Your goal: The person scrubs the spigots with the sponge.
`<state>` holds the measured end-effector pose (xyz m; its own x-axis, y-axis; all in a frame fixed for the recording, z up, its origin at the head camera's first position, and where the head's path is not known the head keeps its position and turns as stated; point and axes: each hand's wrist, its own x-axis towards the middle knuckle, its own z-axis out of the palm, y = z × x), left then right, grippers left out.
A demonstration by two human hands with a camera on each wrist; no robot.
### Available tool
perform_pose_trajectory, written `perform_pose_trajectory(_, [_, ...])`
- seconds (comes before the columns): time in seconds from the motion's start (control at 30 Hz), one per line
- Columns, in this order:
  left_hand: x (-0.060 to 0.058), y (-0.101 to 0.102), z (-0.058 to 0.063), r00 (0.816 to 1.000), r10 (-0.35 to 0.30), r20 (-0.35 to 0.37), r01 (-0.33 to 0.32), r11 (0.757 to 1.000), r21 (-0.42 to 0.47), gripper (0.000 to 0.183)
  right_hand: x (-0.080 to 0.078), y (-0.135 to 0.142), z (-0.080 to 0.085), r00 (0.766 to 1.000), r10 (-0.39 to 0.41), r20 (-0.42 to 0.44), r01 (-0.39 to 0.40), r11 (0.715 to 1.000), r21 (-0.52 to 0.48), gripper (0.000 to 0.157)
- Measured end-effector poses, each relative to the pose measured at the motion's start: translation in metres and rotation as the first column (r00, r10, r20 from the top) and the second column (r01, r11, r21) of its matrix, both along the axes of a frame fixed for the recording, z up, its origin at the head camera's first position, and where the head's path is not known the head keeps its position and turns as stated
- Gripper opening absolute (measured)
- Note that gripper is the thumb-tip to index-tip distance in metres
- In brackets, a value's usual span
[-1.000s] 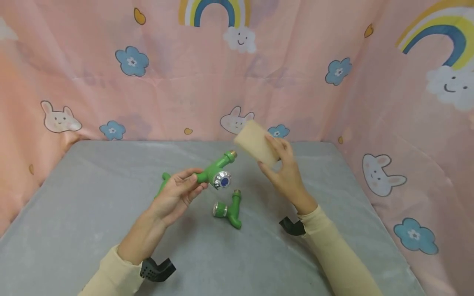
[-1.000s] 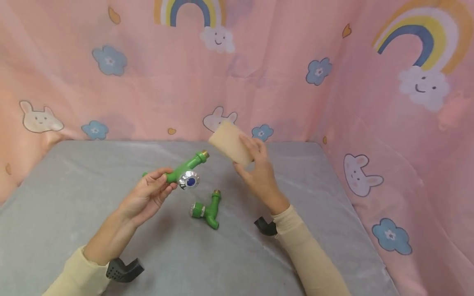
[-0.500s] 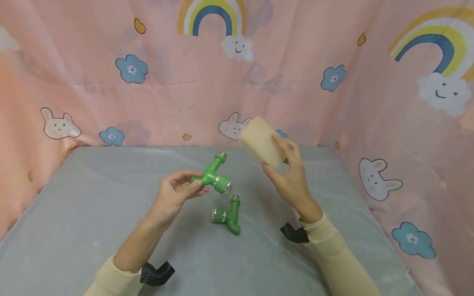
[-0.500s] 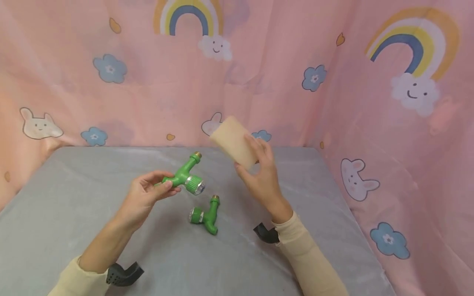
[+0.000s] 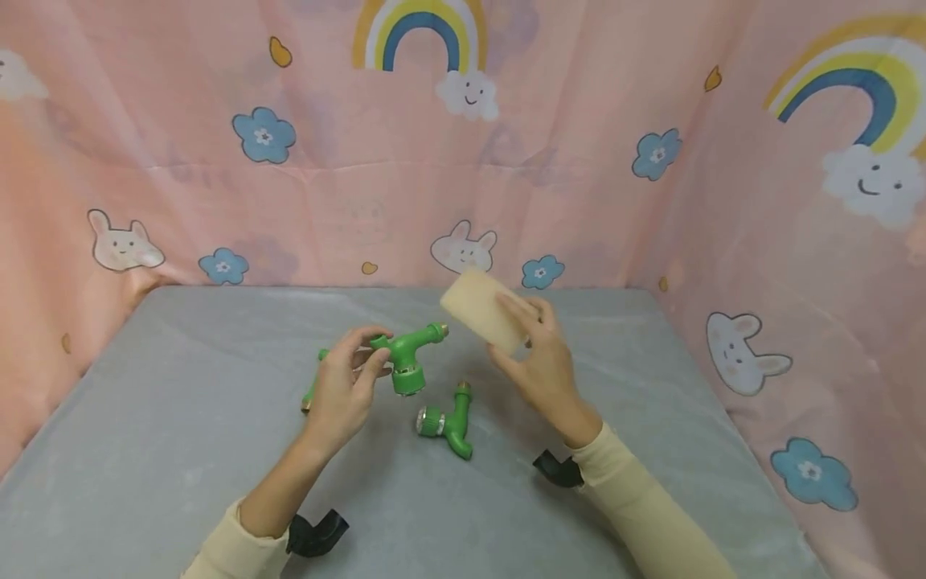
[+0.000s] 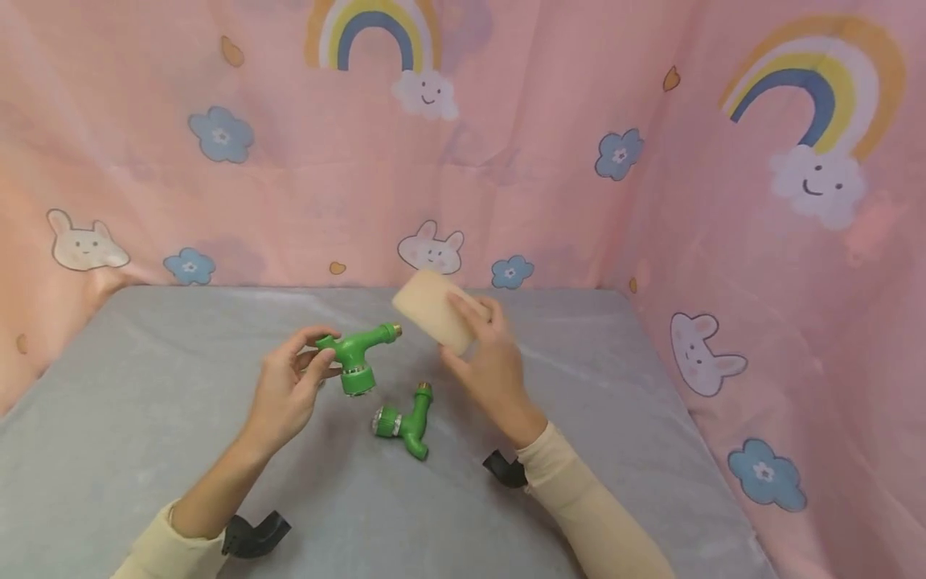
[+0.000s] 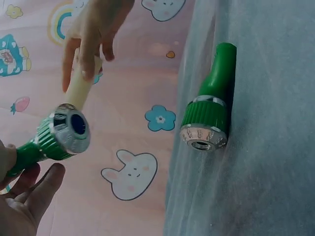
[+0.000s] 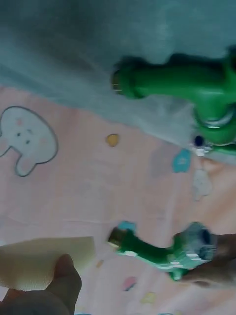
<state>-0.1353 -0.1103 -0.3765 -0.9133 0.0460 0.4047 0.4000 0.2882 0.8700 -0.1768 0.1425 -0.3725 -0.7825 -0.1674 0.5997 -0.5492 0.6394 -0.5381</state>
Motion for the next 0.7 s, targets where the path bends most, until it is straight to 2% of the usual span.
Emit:
perform_pose_trajectory(0.07, [0.0, 0.001, -0.001, 1.0, -0.014, -0.018, 0.013, 0.999, -0.037, 0.023, 0.002, 0.002, 0.001, 1.0, -0.006, -0.016, 0.005, 0.999, -0.047, 0.066])
perform_pose_trajectory(0.2, [0.0, 0.001, -0.003, 0.999, -0.02, -0.041, 0.015, 0.994, -0.109, 0.021, 0.009, -0.001, 0.003, 0.991, 0.129, -0.015, -0.129, 0.991, 0.02, 0.069])
perform_pose_trajectory(0.27, [-0.001, 0.001, -0.003, 0.999, 0.005, -0.042, -0.011, 0.99, -0.139, 0.021, 0.008, -0.002, 0.002, 0.993, 0.114, -0.011, -0.112, 0.99, 0.085, 0.071])
perform_pose_trajectory(0.33, [-0.002, 0.0, -0.002, 0.999, 0.025, -0.035, -0.03, 0.988, -0.152, 0.021, 0.005, 0.0, 0.002, 0.999, 0.043, -0.015, -0.041, 0.993, 0.109, 0.071])
perform_pose_trajectory(0.4, [-0.002, -0.001, -0.001, 1.0, 0.01, 0.006, -0.009, 0.993, -0.118, 0.023, 0.004, 0.002, 0.003, 1.0, 0.017, -0.022, -0.016, 0.997, 0.07, 0.071])
perform_pose_trajectory(0.43, [-0.002, -0.001, -0.001, 0.999, -0.016, 0.029, 0.018, 0.997, -0.075, 0.023, 0.005, 0.002, 0.003, 0.999, 0.036, -0.041, -0.033, 0.998, 0.049, 0.071])
perform_pose_trajectory(0.5, [-0.002, 0.0, -0.002, 0.995, -0.071, 0.065, 0.071, 0.997, 0.0, 0.024, 0.008, -0.001, 0.002, 0.991, 0.118, -0.067, -0.116, 0.993, 0.027, 0.072])
perform_pose_trajectory(0.6, [-0.001, 0.003, -0.006, 0.982, -0.147, 0.12, 0.136, 0.986, 0.095, 0.023, 0.012, -0.007, -0.005, 0.972, 0.233, -0.036, -0.231, 0.972, 0.05, 0.072])
perform_pose_trajectory(0.63, [-0.001, 0.004, -0.007, 0.978, -0.16, 0.132, 0.147, 0.983, 0.107, 0.021, 0.011, -0.009, -0.008, 0.972, 0.234, -0.014, -0.232, 0.97, 0.073, 0.073])
perform_pose_trajectory(0.7, [-0.001, 0.006, -0.01, 0.973, -0.174, 0.153, 0.16, 0.982, 0.103, 0.02, 0.009, -0.009, -0.01, 0.986, 0.163, 0.022, -0.165, 0.98, 0.111, 0.072])
